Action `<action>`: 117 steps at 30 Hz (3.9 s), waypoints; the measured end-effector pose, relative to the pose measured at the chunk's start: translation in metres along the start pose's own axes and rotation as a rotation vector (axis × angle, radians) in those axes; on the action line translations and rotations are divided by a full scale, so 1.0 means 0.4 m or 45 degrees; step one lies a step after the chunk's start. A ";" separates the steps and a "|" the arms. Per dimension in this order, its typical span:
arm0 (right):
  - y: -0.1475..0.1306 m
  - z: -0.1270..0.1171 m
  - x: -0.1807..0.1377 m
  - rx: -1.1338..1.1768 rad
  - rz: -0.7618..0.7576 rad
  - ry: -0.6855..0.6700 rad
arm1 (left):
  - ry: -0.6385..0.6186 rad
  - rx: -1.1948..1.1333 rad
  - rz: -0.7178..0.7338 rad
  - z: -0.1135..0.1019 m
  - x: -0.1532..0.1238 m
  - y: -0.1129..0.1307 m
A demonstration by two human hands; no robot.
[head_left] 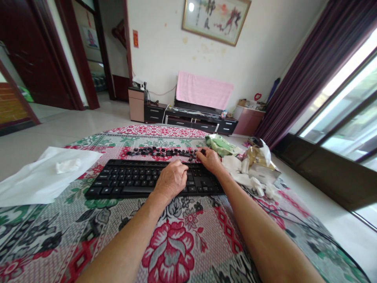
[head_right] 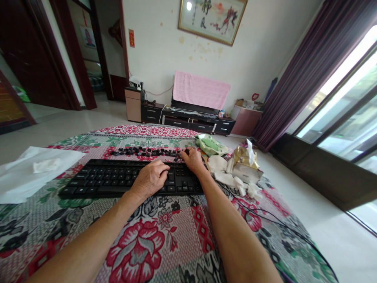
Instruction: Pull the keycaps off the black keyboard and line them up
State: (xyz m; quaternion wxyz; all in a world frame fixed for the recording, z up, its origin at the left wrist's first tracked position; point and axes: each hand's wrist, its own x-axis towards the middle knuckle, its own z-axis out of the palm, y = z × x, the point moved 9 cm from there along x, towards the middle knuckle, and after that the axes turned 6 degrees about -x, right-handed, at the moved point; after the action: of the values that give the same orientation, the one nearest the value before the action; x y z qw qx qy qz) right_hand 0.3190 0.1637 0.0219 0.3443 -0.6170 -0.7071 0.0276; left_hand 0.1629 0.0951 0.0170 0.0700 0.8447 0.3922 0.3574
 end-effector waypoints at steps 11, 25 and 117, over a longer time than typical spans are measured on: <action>0.029 -0.042 0.004 0.151 0.116 0.189 | -0.002 -0.009 -0.003 0.000 0.000 0.000; 0.026 -0.004 0.004 0.556 0.115 0.065 | -0.018 0.003 0.009 0.003 -0.002 0.003; -0.139 -0.021 -0.120 0.314 -0.017 -0.159 | -0.306 -0.037 -0.114 -0.019 0.017 -0.060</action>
State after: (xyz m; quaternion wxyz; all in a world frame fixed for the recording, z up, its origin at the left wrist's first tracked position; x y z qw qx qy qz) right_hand 0.2760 0.1044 0.0323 0.3730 -0.5623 -0.7225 0.1505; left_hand 0.1461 0.1152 0.0169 0.1447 0.8620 0.4131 0.2558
